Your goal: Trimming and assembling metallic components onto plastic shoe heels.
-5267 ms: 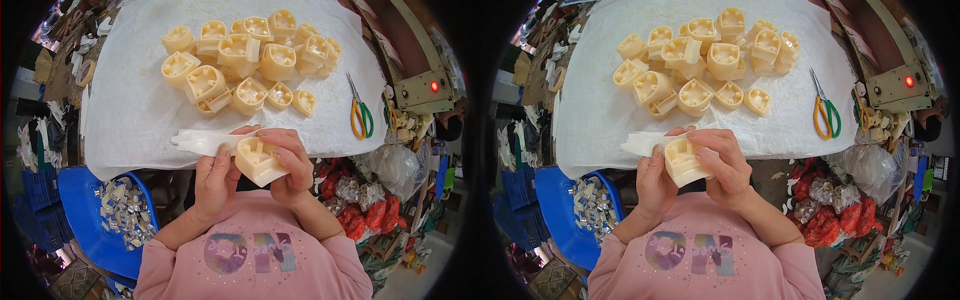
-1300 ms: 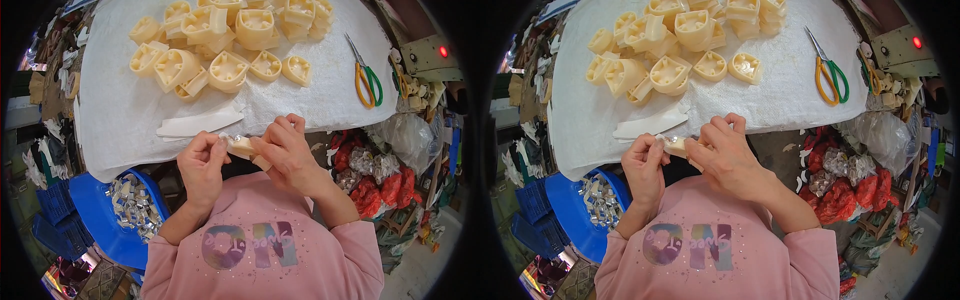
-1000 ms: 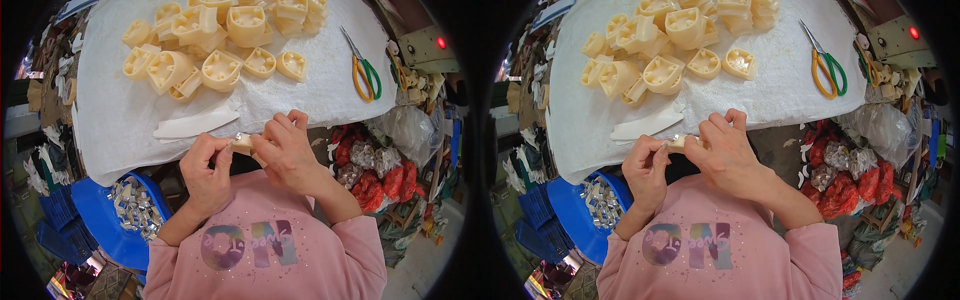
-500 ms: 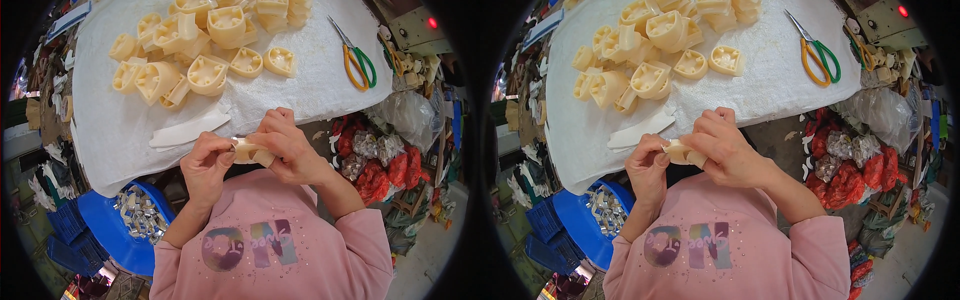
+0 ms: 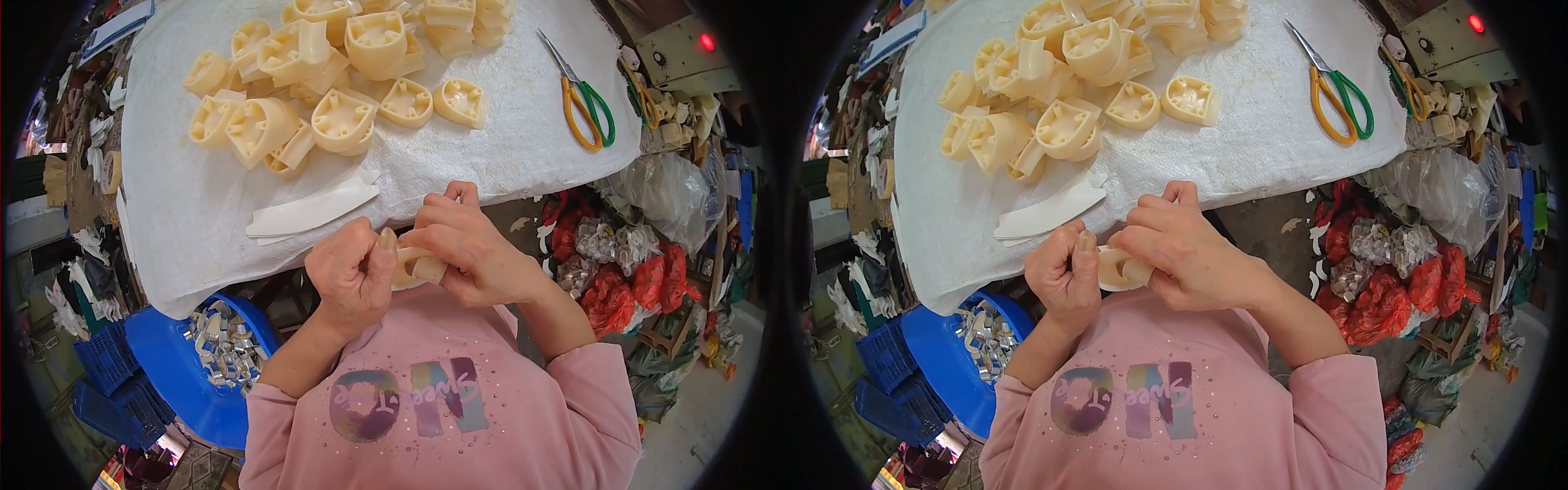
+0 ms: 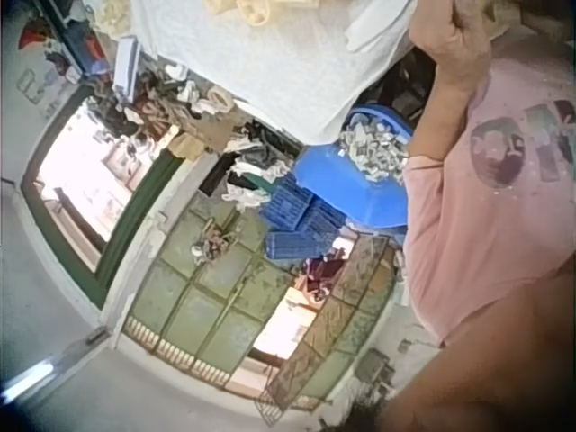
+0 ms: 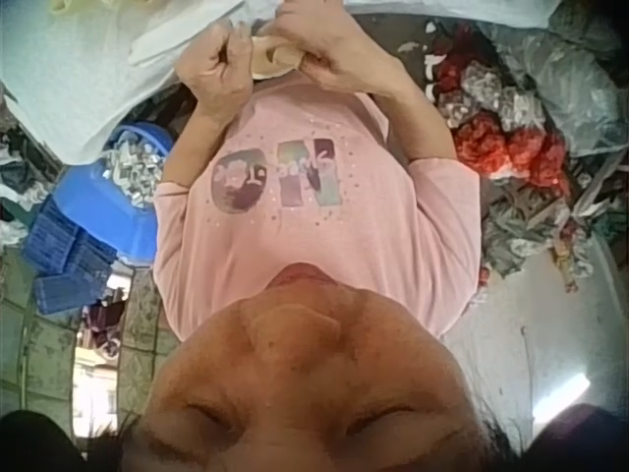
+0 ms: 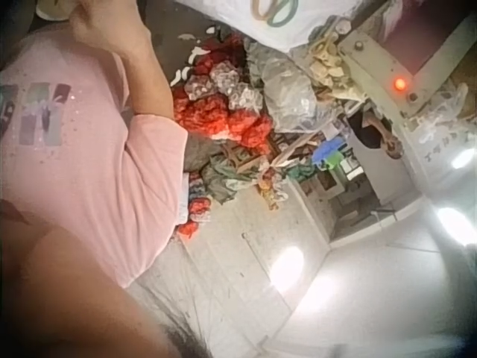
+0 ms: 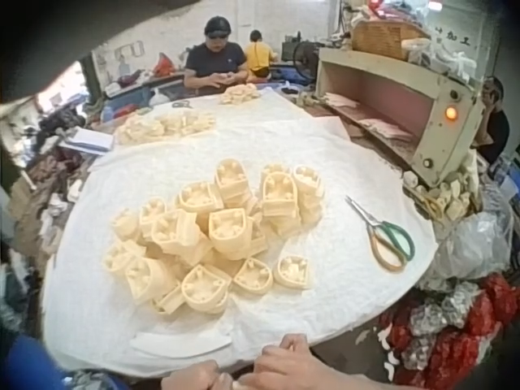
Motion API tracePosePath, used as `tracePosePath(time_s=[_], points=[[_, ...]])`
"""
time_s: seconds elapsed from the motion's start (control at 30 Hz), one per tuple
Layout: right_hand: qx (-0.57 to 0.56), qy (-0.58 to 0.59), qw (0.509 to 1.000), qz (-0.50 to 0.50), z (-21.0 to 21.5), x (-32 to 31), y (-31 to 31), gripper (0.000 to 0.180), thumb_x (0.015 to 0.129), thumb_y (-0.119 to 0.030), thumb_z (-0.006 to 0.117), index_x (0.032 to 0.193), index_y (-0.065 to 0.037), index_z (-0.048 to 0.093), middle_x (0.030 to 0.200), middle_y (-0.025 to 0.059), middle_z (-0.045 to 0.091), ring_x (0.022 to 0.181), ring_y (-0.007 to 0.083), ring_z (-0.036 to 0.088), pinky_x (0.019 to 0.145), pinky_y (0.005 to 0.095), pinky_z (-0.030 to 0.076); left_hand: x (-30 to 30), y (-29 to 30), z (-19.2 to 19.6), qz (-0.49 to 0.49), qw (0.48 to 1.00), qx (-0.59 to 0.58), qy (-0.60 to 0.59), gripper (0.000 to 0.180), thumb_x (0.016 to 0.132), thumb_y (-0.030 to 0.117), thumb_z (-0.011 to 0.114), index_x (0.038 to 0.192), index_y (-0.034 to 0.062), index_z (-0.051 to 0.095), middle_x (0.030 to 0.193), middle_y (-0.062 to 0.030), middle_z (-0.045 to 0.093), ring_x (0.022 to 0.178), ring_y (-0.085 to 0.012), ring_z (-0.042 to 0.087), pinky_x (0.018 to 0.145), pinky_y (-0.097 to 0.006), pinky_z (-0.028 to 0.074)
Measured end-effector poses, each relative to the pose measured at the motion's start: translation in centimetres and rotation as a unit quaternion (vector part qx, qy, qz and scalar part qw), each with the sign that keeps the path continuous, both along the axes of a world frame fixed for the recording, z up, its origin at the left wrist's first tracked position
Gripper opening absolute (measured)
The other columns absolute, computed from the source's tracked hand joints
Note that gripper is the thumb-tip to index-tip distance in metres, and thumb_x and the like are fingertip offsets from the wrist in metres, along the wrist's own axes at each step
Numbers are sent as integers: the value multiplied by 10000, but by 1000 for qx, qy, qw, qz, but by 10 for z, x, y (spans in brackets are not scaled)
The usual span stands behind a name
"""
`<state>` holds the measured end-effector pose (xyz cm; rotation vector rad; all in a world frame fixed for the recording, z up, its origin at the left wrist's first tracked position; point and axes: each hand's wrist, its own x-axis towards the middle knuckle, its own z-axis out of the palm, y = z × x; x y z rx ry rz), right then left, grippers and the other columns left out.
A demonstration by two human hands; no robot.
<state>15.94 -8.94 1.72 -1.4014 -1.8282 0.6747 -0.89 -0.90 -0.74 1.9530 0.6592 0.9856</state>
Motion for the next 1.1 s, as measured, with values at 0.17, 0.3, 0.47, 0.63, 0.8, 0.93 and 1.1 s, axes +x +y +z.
tracePosePath(time_s=[0.17, 0.3, 0.47, 0.63, 0.8, 0.93, 1.1], points=[[64, -36, 997, -38, -1, 7, 4, 341, 607, 7, 617, 927, -110, 607, 823, 26, 502, 838, 218, 480, 802, 416, 268, 2, -4, 11, -43, 983, -135, -119, 163, 837, 148, 706, 817, 21, 606, 720, -19, 485, 670, -134, 440, 576, -271, 356], [156, -112, 979, -64, 1, 0, 5, 317, 624, -101, 686, 933, -139, 627, 890, 5, 542, 904, 212, 497, 816, 437, 270, -3, 1, 3, -33, 994, 67, -74, 212, 742, 149, 783, 856, 45, 639, 791, -29, 514, 745, -185, 471, 644, -302, 394], [206, -165, 963, -55, -3, 2, 9, 329, 641, -196, 699, 961, -148, 637, 1057, 47, 564, 1003, 253, 484, 840, 438, 283, -4, 7, 3, 5, 984, 164, -72, 355, 548, -85, 743, 857, 70, 667, 742, -28, 506, 698, -212, 504, 611, -296, 404], [160, 2, 982, -101, 33, 7, 6, 355, 743, -317, 725, 1039, -135, 648, 1336, 222, 419, 1161, 355, 382, 949, 475, 297, -15, 12, 1, 67, 985, 145, -62, 267, 630, -28, 770, 841, 76, 644, 749, -23, 478, 732, -215, 474, 636, -309, 396], [115, 240, 948, -177, -24, -10, -18, 403, 865, -212, 663, 1189, -28, 511, 1148, 178, 541, 995, 242, 532, 834, 336, 435, -11, 12, 16, 71, 983, 147, -83, 218, 754, 9, 740, 890, 92, 592, 849, -51, 462, 820, -241, 476, 740, -327, 426], [-10, 512, 818, -264, -18, -37, -16, 315, 936, -179, 577, 1177, 3, 485, 1060, 104, 588, 933, 125, 542, 784, 264, 454, -1, 7, 15, 31, 979, 132, -154, 347, 654, -119, 700, 917, 84, 600, 940, -111, 497, 840, -290, 542, 736, -366, 469], [-3, 528, 822, -215, -22, -31, -14, 225, 988, -140, 463, 1098, 43, 535, 1011, 100, 605, 970, 175, 611, 829, 316, 531, -10, 3, 9, -103, 984, 123, -71, 314, 732, -124, 654, 968, 43, 534, 1023, -155, 562, 874, -337, 625, 763, -427, 520]])
